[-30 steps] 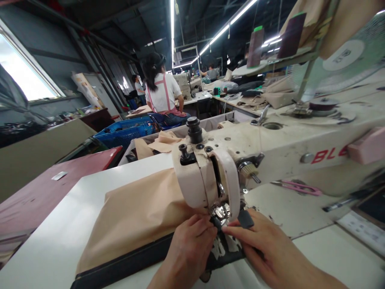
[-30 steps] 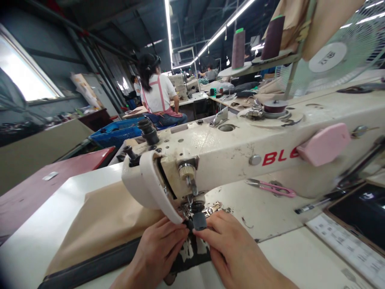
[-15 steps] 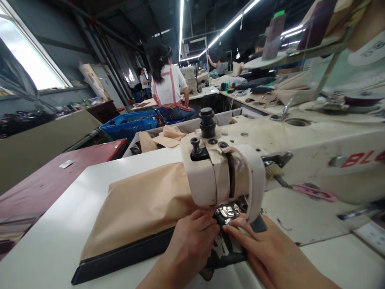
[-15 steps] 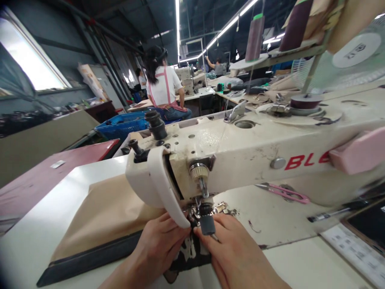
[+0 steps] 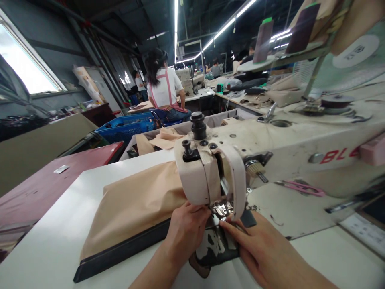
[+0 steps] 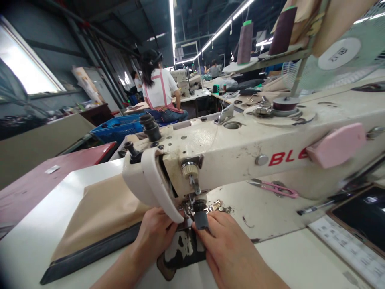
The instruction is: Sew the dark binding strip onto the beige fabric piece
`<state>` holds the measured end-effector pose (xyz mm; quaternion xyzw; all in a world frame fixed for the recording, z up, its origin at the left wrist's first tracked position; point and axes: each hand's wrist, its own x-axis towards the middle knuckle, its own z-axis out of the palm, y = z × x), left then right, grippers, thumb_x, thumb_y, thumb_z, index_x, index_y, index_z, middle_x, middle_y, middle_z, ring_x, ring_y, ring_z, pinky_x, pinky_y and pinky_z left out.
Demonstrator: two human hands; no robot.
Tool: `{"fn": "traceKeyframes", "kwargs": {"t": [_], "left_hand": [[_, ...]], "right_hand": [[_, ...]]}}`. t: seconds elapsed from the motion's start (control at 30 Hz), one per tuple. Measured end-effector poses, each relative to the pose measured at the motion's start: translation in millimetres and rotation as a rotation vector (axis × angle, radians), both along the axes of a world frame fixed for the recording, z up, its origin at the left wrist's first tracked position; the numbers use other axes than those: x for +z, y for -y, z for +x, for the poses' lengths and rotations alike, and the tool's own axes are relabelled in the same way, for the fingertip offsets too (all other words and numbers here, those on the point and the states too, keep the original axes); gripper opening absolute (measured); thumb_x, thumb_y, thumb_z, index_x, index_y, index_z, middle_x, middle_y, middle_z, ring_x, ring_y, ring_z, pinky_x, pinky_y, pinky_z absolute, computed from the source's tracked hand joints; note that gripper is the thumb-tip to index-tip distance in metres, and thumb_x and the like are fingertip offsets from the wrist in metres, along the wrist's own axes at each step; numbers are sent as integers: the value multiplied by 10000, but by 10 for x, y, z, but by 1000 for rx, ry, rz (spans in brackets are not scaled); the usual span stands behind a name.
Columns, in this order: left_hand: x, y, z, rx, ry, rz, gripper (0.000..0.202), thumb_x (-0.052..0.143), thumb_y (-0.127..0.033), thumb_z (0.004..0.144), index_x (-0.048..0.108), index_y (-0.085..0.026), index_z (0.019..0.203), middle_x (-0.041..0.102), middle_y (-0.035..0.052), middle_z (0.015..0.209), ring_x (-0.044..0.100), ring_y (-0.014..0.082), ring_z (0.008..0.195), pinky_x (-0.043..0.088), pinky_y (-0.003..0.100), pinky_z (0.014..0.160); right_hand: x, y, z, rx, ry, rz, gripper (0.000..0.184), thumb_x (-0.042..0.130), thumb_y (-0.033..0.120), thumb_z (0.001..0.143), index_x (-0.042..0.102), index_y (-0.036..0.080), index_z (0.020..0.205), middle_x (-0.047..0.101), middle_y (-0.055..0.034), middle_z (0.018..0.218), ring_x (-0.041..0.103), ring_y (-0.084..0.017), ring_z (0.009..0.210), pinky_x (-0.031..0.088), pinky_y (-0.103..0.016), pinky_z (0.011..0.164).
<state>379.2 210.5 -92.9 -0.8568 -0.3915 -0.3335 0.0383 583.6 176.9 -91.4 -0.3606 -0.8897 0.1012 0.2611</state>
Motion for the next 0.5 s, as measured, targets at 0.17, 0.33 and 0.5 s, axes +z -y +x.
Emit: {"fn": "traceKeyframes", "kwargs": {"t": [0.17, 0.33, 0.5], "left_hand": [[-13, -8, 7, 51, 9, -29, 299, 430, -170, 868, 645, -183, 660, 636, 34, 632, 564, 158, 591, 409, 235, 523], [-51, -13, 15, 106, 32, -91, 283, 446, -182, 861, 661, -189, 677, 649, 36, 638, 581, 171, 625, 408, 243, 551], [-52, 23, 37, 136, 60, -122, 250, 459, -116, 826, 654, -191, 688, 670, 22, 693, 603, 167, 666, 427, 234, 586]], "right_hand": [[8, 12, -9, -17, -12, -41, 539, 434, 17, 727, 518, 168, 1237, 582, -107, 1123, 508, -281, 1015, 463, -475, 857], [-12, 20, -16, -16, -20, 33, 458, 430, 42, 752, 570, 129, 1180, 614, -124, 1085, 538, -283, 988, 488, -462, 841], [-68, -2, -43, -37, 8, 313, 354, 387, 55, 803, 636, 106, 1048, 674, -123, 980, 614, -276, 896, 538, -408, 768]]}}
